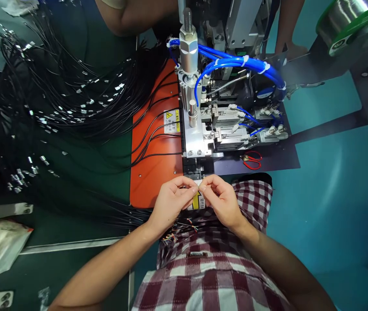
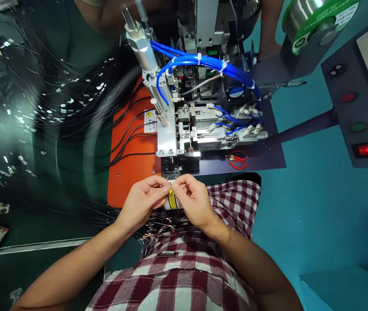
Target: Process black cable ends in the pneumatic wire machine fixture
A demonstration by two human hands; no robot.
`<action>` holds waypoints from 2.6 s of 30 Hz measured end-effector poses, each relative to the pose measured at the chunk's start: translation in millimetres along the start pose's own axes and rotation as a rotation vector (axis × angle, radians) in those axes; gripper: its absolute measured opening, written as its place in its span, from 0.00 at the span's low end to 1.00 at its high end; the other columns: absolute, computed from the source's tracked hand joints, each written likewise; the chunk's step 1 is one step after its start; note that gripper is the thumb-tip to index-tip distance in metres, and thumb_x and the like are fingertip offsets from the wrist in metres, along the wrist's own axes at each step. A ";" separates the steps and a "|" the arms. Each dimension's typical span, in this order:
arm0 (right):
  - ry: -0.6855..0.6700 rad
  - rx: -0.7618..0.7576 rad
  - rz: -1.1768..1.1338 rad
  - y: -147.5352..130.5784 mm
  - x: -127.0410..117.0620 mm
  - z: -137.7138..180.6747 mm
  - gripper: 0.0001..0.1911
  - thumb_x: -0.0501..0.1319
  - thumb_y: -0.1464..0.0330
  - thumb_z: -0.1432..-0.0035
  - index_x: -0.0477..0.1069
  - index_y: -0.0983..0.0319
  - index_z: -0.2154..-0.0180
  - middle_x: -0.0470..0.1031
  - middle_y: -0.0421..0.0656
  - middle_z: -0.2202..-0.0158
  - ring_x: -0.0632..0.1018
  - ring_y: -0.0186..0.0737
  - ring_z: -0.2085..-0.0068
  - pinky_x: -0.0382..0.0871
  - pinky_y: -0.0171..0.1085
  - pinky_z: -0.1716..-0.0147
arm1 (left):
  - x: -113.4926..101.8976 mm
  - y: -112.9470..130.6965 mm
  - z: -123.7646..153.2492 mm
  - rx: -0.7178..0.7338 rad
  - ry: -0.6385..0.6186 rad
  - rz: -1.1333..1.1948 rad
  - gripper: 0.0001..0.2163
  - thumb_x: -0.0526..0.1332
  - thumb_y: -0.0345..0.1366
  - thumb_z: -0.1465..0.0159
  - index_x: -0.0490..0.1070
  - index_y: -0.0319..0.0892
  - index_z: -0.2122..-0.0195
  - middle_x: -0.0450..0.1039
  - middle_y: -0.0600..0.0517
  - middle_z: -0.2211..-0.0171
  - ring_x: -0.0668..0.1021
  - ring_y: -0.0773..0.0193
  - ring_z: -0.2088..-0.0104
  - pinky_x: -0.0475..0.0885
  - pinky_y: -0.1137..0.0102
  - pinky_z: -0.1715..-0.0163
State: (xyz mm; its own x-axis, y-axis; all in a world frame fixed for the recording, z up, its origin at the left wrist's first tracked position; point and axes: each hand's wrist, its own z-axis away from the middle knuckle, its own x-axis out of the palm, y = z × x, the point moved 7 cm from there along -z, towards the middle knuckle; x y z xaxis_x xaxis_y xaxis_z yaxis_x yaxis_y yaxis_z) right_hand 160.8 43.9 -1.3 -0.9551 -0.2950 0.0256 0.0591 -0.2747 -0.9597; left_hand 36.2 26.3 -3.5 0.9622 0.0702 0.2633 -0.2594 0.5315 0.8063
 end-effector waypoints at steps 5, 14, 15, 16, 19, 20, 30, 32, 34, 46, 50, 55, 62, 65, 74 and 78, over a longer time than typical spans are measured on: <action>0.014 0.028 -0.005 -1.5 -4.9 -0.9 0.11 0.61 0.61 0.41 0.69 0.62 0.68 0.64 0.36 0.78 0.65 0.30 0.78 0.60 0.31 0.79 | -1.2 -1.3 0.5 -0.019 0.006 0.018 0.13 0.67 0.42 0.43 0.69 0.38 0.71 0.55 0.61 0.87 0.56 0.77 0.85 0.48 0.78 0.83; 0.025 -0.077 0.208 -10.2 -10.3 -1.2 0.08 0.63 0.63 0.42 0.74 0.61 0.64 0.75 0.41 0.72 0.72 0.35 0.73 0.66 0.33 0.74 | -1.5 -0.8 0.9 -0.024 -0.010 -0.012 0.13 0.67 0.43 0.43 0.70 0.38 0.70 0.56 0.61 0.86 0.56 0.77 0.85 0.48 0.78 0.84; 0.034 -0.092 0.233 -12.1 -9.7 -1.2 0.07 0.63 0.64 0.42 0.74 0.61 0.65 0.75 0.41 0.73 0.72 0.34 0.74 0.65 0.33 0.74 | -1.8 -0.5 0.9 -0.023 -0.011 -0.014 0.13 0.67 0.44 0.43 0.70 0.38 0.70 0.56 0.61 0.86 0.57 0.77 0.85 0.48 0.78 0.84; 0.040 -0.108 0.259 -14.5 -9.2 -1.1 0.07 0.62 0.64 0.41 0.74 0.61 0.66 0.75 0.40 0.73 0.72 0.34 0.74 0.65 0.33 0.74 | -1.8 -0.4 1.0 -0.024 -0.014 -0.015 0.13 0.67 0.44 0.43 0.70 0.38 0.70 0.56 0.61 0.86 0.57 0.77 0.85 0.48 0.78 0.84; 0.029 -0.168 0.360 -22.9 -7.5 -0.9 0.07 0.60 0.66 0.39 0.71 0.61 0.69 0.74 0.41 0.73 0.71 0.35 0.73 0.64 0.34 0.72 | -0.7 0.3 1.4 -0.024 -0.029 -0.030 0.12 0.66 0.43 0.42 0.70 0.39 0.71 0.56 0.61 0.86 0.58 0.76 0.85 0.50 0.78 0.84; 0.019 -0.191 0.398 -25.4 -7.1 -0.9 0.07 0.59 0.66 0.38 0.70 0.61 0.69 0.73 0.41 0.72 0.71 0.35 0.72 0.64 0.34 0.71 | 0.2 0.9 1.6 -0.018 -0.033 -0.041 0.12 0.66 0.43 0.42 0.70 0.39 0.70 0.56 0.61 0.87 0.59 0.76 0.85 0.51 0.78 0.84; -0.089 -0.080 0.186 -5.0 -10.7 -8.4 0.10 0.56 0.63 0.36 0.66 0.61 0.68 0.68 0.38 0.74 0.69 0.34 0.73 0.62 0.33 0.72 | 6.4 27.6 1.9 0.400 -0.010 -0.326 0.03 0.65 0.34 0.41 0.75 0.41 0.69 0.65 0.50 0.65 0.71 0.65 0.65 0.67 0.74 0.68; -0.108 -0.063 0.153 -0.5 -10.3 -8.8 0.10 0.56 0.63 0.36 0.65 0.61 0.68 0.68 0.38 0.74 0.68 0.33 0.73 0.62 0.33 0.73 | 6.9 25.1 -1.4 0.334 -0.032 -0.303 0.04 0.65 0.35 0.41 0.74 0.41 0.69 0.64 0.51 0.66 0.70 0.67 0.67 0.67 0.75 0.70; -0.117 -0.050 0.148 3.2 -10.3 -9.8 0.10 0.55 0.63 0.36 0.65 0.61 0.68 0.67 0.38 0.75 0.67 0.33 0.74 0.62 0.33 0.73 | 6.0 23.3 -3.7 0.272 -0.014 -0.265 0.06 0.64 0.36 0.40 0.71 0.40 0.70 0.64 0.53 0.67 0.70 0.70 0.71 0.67 0.76 0.74; 0.004 -0.015 0.102 20.7 -32.4 -44.9 0.11 0.58 0.61 0.39 0.68 0.62 0.69 0.70 0.38 0.76 0.70 0.33 0.74 0.62 0.33 0.74 | -0.9 47.5 -12.1 0.733 -0.048 -1.072 0.11 0.53 0.29 0.33 0.73 0.42 0.55 0.66 0.51 0.64 0.71 0.68 0.66 0.69 0.73 0.65; 0.017 -0.012 0.093 23.4 -29.2 -49.2 0.11 0.59 0.62 0.39 0.68 0.62 0.69 0.70 0.38 0.76 0.71 0.33 0.74 0.63 0.33 0.74 | -3.0 42.0 -14.8 0.824 -0.052 -1.259 0.14 0.53 0.30 0.33 0.72 0.44 0.49 0.62 0.52 0.66 0.68 0.69 0.71 0.66 0.74 0.72; 0.039 0.003 0.113 25.3 -26.9 -51.5 0.10 0.59 0.62 0.40 0.69 0.63 0.69 0.71 0.39 0.76 0.71 0.33 0.74 0.63 0.33 0.73 | -3.4 41.9 -17.4 0.858 -0.007 -1.362 0.15 0.54 0.29 0.34 0.73 0.45 0.49 0.60 0.52 0.68 0.67 0.67 0.72 0.63 0.74 0.75; 0.054 -0.007 0.128 23.5 -28.4 -51.0 0.10 0.59 0.63 0.39 0.69 0.63 0.69 0.71 0.39 0.75 0.71 0.34 0.74 0.64 0.33 0.73 | -1.7 37.7 -19.1 0.793 -0.019 -1.337 0.14 0.52 0.25 0.35 0.70 0.38 0.51 0.65 0.47 0.63 0.72 0.62 0.64 0.71 0.69 0.66; 0.052 -0.005 0.125 23.7 -28.5 -50.2 0.10 0.59 0.63 0.39 0.69 0.63 0.69 0.71 0.39 0.75 0.71 0.33 0.74 0.64 0.33 0.73 | -1.3 37.2 -18.3 0.796 0.010 -1.360 0.13 0.52 0.23 0.36 0.70 0.36 0.53 0.67 0.45 0.62 0.73 0.59 0.61 0.73 0.66 0.61; 0.067 0.039 0.069 28.0 -28.1 -51.4 0.12 0.60 0.60 0.41 0.68 0.62 0.70 0.71 0.39 0.75 0.71 0.34 0.74 0.65 0.33 0.73 | 3.1 43.0 -15.6 0.940 0.016 -1.416 0.13 0.54 0.27 0.35 0.74 0.40 0.54 0.62 0.49 0.68 0.69 0.63 0.70 0.69 0.70 0.72; 0.083 0.036 0.056 27.4 -28.2 -50.9 0.13 0.61 0.59 0.42 0.68 0.62 0.70 0.70 0.39 0.76 0.71 0.33 0.74 0.65 0.33 0.74 | 2.4 40.8 -16.2 0.951 0.027 -1.410 0.13 0.53 0.30 0.34 0.74 0.43 0.53 0.62 0.50 0.68 0.68 0.64 0.70 0.67 0.71 0.72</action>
State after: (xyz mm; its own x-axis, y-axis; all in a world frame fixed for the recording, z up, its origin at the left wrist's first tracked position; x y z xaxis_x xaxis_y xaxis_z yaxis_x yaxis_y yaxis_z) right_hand 174.6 91.3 -42.6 -0.9708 -0.2342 -0.0526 0.1220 -0.2926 -0.9484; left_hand 29.3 61.9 21.4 0.4705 0.0393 -0.8815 0.7892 -0.4655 0.4005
